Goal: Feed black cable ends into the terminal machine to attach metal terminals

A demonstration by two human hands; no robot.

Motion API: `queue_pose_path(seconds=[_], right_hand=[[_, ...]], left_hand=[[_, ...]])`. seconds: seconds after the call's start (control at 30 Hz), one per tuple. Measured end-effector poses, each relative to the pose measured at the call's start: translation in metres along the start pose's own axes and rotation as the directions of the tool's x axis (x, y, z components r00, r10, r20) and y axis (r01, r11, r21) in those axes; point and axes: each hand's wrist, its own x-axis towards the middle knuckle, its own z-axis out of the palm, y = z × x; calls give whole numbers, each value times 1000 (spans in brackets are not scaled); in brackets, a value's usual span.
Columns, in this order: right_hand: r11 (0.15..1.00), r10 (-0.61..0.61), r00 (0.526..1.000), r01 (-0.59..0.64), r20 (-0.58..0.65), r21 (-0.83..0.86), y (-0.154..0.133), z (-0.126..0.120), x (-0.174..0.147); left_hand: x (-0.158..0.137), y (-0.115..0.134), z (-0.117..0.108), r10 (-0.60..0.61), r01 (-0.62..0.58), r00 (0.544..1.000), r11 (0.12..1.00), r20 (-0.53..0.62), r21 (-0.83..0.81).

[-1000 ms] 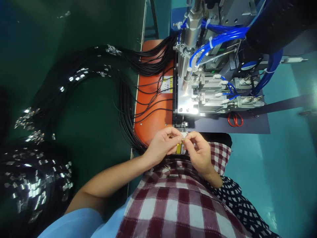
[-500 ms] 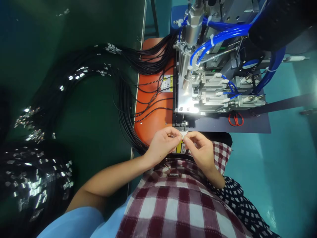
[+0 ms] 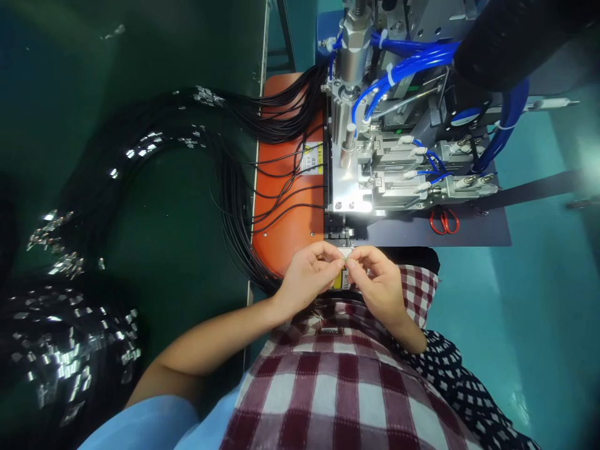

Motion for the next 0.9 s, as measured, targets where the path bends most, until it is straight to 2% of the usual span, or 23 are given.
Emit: queue_pose_path(seconds=[0.27, 0.63, 0.9], right_hand=[[991, 73, 996, -77, 41, 106, -3, 0, 2], [989, 86, 996, -89, 34, 117, -4, 0, 1], [988, 72, 997, -75, 21, 132, -5, 0, 2]], left_hand=[[1, -4, -1, 17, -18, 1000, 999, -10, -28], [1, 0, 3, -46, 45, 999, 989, -8, -143], [2, -1, 1, -40, 41, 999, 984, 12, -174]])
